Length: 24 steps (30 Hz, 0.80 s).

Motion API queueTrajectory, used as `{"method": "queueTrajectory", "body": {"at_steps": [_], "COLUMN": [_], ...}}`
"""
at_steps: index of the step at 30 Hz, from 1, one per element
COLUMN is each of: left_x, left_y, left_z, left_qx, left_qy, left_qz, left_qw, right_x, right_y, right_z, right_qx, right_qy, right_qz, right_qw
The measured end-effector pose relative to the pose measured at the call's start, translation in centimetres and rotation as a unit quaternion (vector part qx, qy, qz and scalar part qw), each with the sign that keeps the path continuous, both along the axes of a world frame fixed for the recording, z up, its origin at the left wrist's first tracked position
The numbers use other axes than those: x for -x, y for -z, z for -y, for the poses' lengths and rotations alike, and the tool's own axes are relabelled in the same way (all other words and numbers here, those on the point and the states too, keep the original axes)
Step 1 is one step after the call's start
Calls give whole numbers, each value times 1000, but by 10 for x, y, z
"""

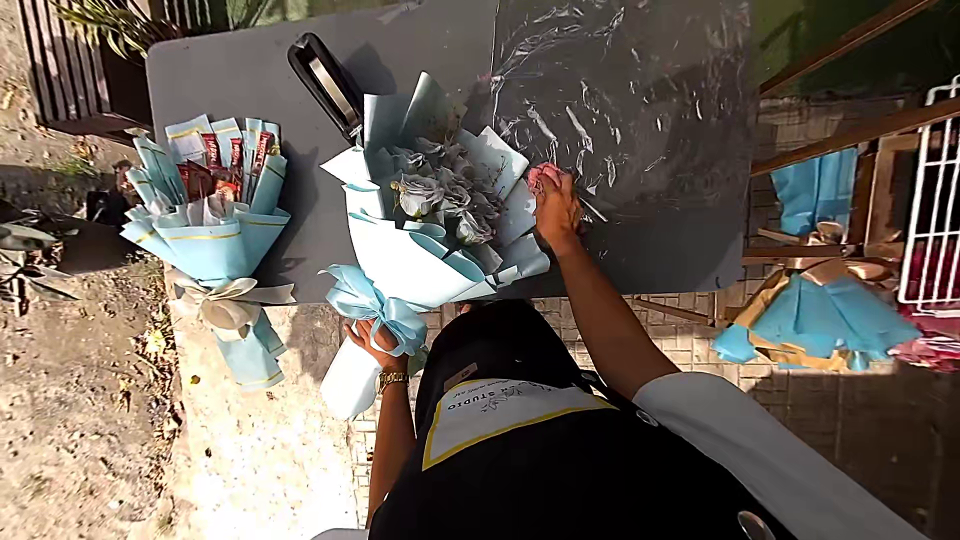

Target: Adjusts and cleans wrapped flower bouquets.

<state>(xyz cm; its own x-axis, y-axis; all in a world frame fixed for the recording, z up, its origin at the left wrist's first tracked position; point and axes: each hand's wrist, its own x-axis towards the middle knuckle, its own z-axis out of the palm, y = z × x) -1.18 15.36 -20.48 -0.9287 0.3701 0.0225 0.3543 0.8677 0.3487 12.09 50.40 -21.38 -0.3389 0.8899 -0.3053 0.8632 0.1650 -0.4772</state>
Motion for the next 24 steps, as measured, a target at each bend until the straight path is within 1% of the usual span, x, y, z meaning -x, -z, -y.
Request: {"method": "queueTrajectory", "body": {"at_steps": [2, 3, 4, 5, 7, 9, 10, 11, 12, 13, 14, 16, 17, 18, 19, 20, 21, 22, 23, 24], "left_x": [-2, -4, -5, -6, -8, -13, -17, -22, -27, -30, -33, -36, -37, -36, -36, -36, -36, -37, -38, -39], "left_y": [2, 3, 4, 5, 8, 12, 14, 16, 17, 17, 16, 14, 15, 15, 14, 13, 11, 10, 11, 12], "left_z": [-1, -2, -1, 0, 2, 2, 3, 3, 2, 1, -1, -4, -5, -6, -7, -7, -8, -8, -8, -7], "left_qx": [6, 7, 3, 0, -2, -30, -70, -98, -101, -104, -110, -160, -175, -177, -166, -151, -138, -126, -132, -145], "left_qy": [-16, -25, -35, -47, -65, -95, -118, -136, -147, -156, -166, -194, -201, -204, -202, -199, -201, -203, -207, -210], "left_qz": [4, 6, 11, 16, 29, 45, 46, 38, 41, 45, 56, 80, 82, 81, 76, 74, 73, 69, 72, 74], "left_qw": [1000, 1000, 999, 999, 997, 994, 989, 985, 983, 981, 978, 965, 960, 959, 962, 965, 967, 969, 967, 964], "right_x": [-4, -8, -15, -23, -43, -62, -71, -79, -87, -91, -92, -93, -95, -97, -98, -98, -96, -94, -93, -95], "right_y": [-13, -20, -25, -29, -27, -10, 5, 22, 36, 40, 37, 18, 10, 4, 0, -2, -2, 1, 8, 18], "right_z": [-15, -15, -8, 4, 34, 54, 58, 58, 54, 49, 41, 25, 19, 16, 19, 26, 36, 46, 54, 58], "right_qx": [5, -12, -31, -53, -81, -69, -67, -81, -110, -127, -125, -77, -68, -86, -126, -171, -204, -222, -225, -217], "right_qy": [129, 149, 129, 76, -79, -247, -313, -355, -367, -351, -314, -222, -182, -164, -176, -215, -272, -338, -401, -452], "right_qz": [-58, -94, -130, -161, -195, -166, -142, -127, -129, -122, -106, -56, -53, -69, -104, -149, -191, -218, -225, -216], "right_qw": [990, 984, 983, 983, 974, 952, 937, 923, 915, 920, 935, 970, 980, 980, 971, 950, 921, 888, 859, 838]}}
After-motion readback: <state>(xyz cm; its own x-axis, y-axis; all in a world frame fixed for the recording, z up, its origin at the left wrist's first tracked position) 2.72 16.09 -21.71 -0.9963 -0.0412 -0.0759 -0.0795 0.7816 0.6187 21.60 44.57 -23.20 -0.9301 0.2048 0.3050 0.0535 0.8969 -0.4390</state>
